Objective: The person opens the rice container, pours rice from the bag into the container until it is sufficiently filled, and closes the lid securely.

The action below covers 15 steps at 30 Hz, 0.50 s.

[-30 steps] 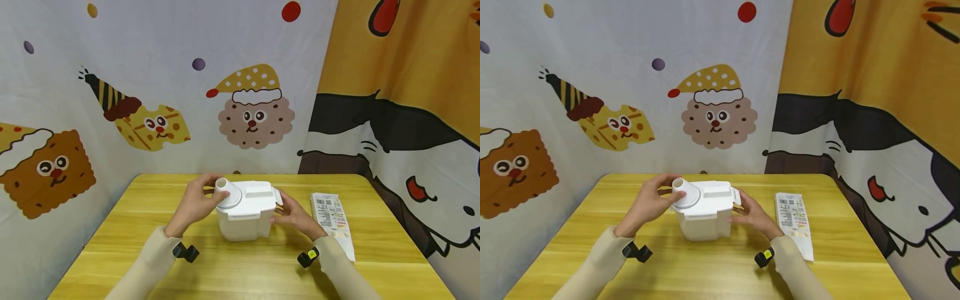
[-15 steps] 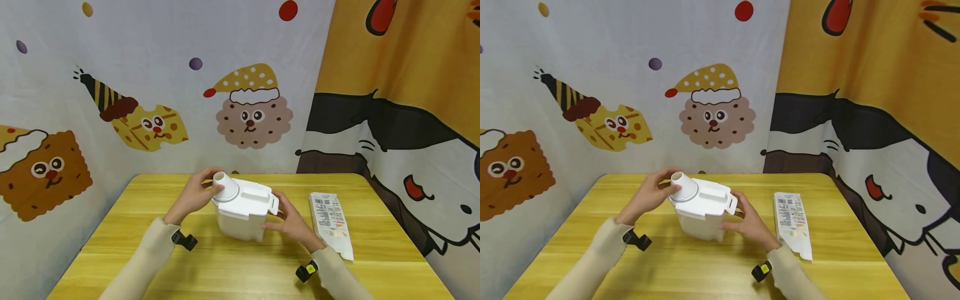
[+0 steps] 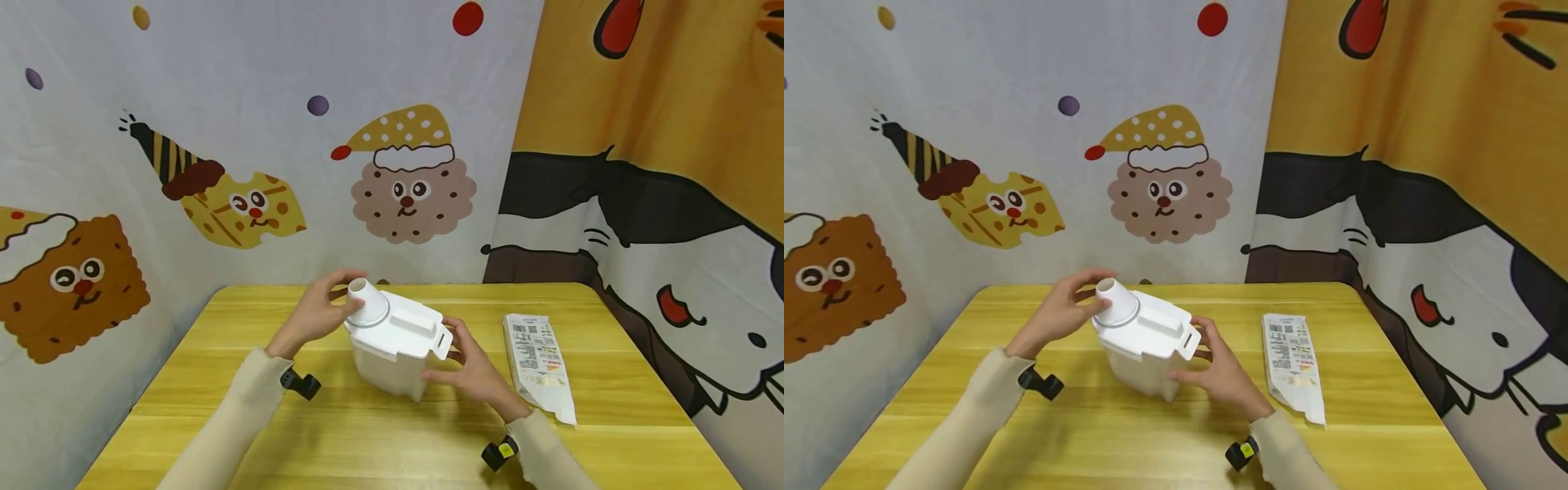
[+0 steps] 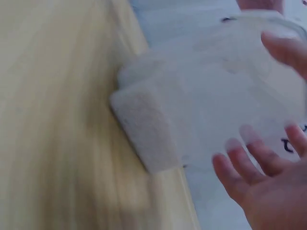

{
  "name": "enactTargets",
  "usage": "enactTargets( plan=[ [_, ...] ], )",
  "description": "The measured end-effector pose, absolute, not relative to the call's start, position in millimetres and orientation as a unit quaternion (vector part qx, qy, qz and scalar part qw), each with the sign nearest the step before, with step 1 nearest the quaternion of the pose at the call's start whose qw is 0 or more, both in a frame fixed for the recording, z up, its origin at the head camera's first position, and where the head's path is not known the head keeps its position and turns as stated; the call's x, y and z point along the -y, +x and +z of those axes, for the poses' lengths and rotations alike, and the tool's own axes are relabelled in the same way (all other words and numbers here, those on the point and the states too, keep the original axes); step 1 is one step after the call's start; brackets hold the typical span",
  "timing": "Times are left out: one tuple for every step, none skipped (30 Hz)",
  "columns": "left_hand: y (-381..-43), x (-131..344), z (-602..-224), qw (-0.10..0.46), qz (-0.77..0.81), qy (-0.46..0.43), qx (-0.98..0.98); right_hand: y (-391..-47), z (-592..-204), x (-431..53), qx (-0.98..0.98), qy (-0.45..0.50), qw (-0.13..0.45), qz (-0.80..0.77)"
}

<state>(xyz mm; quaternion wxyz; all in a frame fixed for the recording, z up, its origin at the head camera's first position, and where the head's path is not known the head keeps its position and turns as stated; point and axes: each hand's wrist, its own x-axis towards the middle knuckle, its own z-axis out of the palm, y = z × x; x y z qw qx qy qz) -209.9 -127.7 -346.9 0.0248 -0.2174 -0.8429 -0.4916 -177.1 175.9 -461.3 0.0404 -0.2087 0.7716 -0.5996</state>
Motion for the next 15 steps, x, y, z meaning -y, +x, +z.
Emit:
enactTargets(
  plan=[
    [-209.1, 127.4, -345.4, 0.034, -0.484, -0.226, 0.845, -178.5, -460.4, -178.6, -0.762, -0.222, 0.052, -0.606],
    [-208.1, 126.8, -343.8, 0.044, -0.476, -0.234, 0.847, -180.0, -459.5, -181.8, -0.751, -0.237, 0.063, -0.613],
    [-207.2, 126.1, -342.1, 0.056, -0.465, -0.243, 0.850, -181.7, -458.9, -185.3, -0.741, -0.250, 0.076, -0.619],
    [-205.8, 125.2, -340.1, 0.070, -0.452, -0.252, 0.853, -183.4, -458.2, -188.8, -0.727, -0.263, 0.094, -0.627],
    [-204.5, 124.1, -338.1, 0.084, -0.439, -0.262, 0.855, -185.0, -457.7, -192.5, -0.712, -0.275, 0.112, -0.636],
    [-203.1, 122.8, -336.0, 0.097, -0.425, -0.274, 0.857, -186.9, -457.8, -196.1, -0.695, -0.283, 0.130, -0.647],
    [-201.8, 121.0, -334.0, 0.110, -0.412, -0.286, 0.858, -188.9, -458.1, -199.4, -0.677, -0.293, 0.147, -0.659],
    [-200.5, 119.2, -332.1, 0.121, -0.399, -0.299, 0.858, -191.0, -458.3, -202.5, -0.658, -0.302, 0.163, -0.671],
    [-199.4, 117.1, -330.4, 0.132, -0.387, -0.315, 0.856, -193.2, -459.1, -205.3, -0.636, -0.308, 0.180, -0.684],
    [-198.3, 114.7, -328.8, 0.139, -0.377, -0.331, 0.854, -195.4, -459.8, -207.4, -0.614, -0.311, 0.196, -0.698],
    [-197.5, 112.2, -327.5, 0.144, -0.368, -0.349, 0.850, -197.6, -460.9, -209.3, -0.594, -0.314, 0.209, -0.711],
    [-196.7, 109.7, -326.5, 0.146, -0.357, -0.364, 0.848, -200.0, -462.4, -210.8, -0.575, -0.315, 0.221, -0.722],
    [-195.9, 107.1, -325.7, 0.146, -0.347, -0.379, 0.846, -202.2, -463.7, -211.7, -0.559, -0.313, 0.232, -0.732],
    [-195.0, 104.5, -325.0, 0.143, -0.337, -0.392, 0.844, -204.2, -465.2, -212.5, -0.544, -0.308, 0.243, -0.742],
    [-194.1, 101.8, -324.3, 0.136, -0.327, -0.403, 0.844, -206.5, -467.3, -213.0, -0.530, -0.305, 0.252, -0.750]
  ],
)
